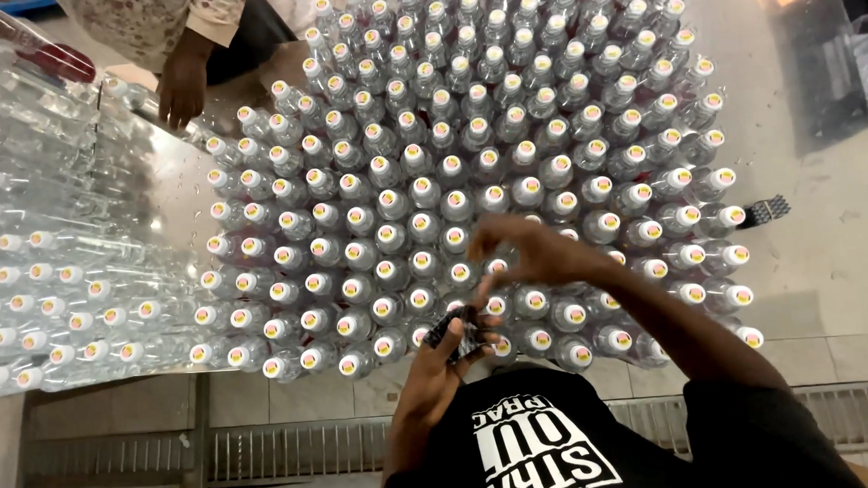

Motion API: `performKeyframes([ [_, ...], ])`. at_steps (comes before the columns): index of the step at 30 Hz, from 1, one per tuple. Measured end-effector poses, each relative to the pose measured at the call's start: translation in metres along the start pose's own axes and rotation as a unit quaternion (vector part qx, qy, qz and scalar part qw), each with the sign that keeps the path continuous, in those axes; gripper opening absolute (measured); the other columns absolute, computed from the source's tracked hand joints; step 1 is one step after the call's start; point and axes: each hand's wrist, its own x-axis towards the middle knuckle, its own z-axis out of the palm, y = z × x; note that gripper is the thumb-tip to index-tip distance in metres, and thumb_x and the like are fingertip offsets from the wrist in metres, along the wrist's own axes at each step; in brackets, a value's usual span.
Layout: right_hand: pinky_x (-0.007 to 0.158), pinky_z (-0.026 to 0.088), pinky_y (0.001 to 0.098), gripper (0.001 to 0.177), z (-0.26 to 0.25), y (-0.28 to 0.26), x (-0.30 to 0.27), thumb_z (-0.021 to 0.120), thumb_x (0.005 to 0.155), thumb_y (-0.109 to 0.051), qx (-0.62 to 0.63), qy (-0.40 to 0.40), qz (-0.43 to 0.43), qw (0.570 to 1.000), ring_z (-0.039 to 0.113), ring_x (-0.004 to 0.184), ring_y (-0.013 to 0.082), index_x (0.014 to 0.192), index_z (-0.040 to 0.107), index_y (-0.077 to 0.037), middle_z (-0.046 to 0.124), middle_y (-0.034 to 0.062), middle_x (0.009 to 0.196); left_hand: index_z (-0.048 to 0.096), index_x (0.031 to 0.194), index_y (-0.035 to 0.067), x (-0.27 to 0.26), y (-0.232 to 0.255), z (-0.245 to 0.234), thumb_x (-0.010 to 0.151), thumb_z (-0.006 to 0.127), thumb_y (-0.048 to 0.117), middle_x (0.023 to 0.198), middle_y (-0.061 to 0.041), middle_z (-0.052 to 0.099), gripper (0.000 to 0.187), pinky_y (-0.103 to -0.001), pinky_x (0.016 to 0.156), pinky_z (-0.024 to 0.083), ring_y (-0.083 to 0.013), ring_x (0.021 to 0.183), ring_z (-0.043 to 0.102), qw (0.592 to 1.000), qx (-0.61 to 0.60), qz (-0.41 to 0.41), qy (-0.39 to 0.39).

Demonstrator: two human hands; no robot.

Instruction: Labeling water bottle caps using a handheld inkjet printer on a production table

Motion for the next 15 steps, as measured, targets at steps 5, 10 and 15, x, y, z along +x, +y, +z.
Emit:
performKeyframes([
  [5,0.068,0.052,0.0304,0.025,0.021,-0.034,-0.036,0.089,0.089,-0.007,0.078,-0.06,0.03,0.995,0.065,0.085,0.0158,0.109,0.078,-0.015,0.068,-0.0009,0.095,0.063,0.139,-0.005,0.007,0.001,0.023,0.096,0.071,0.039,0.123,-0.02,0.076,0.062,-0.042,0.098,0.063,-0.0322,0.109,0.076,0.998,0.028,-0.043,-0.028],
  [10,0.077,0.061,0.0265,0.029,0.007,-0.032,-0.05,0.095,0.084,-0.012,0.122,0.004,0.064,0.991,0.079,0.083,0.0094,0.109,0.082,-0.012,0.083,0.0,0.088,0.057,0.151,-0.007,0.017,-0.006,0.027,0.101,0.069,0.041,0.125,-0.023,0.075,0.07,-0.034,0.091,0.059,-0.0263,0.107,0.071,0.99,0.004,-0.059,-0.13],
  [15,0.079,0.063,0.0248,0.023,-0.001,-0.024,-0.048,0.095,0.081,-0.01,0.204,0.084,0.12,0.968,0.08,0.082,0.0102,0.102,0.085,-0.008,0.086,0.0052,0.089,0.063,0.142,0.0,0.022,-0.008,0.028,0.103,0.064,0.044,0.129,-0.021,0.076,0.058,-0.037,0.094,0.057,-0.0233,0.106,0.072,0.991,0.026,-0.032,-0.13],
])
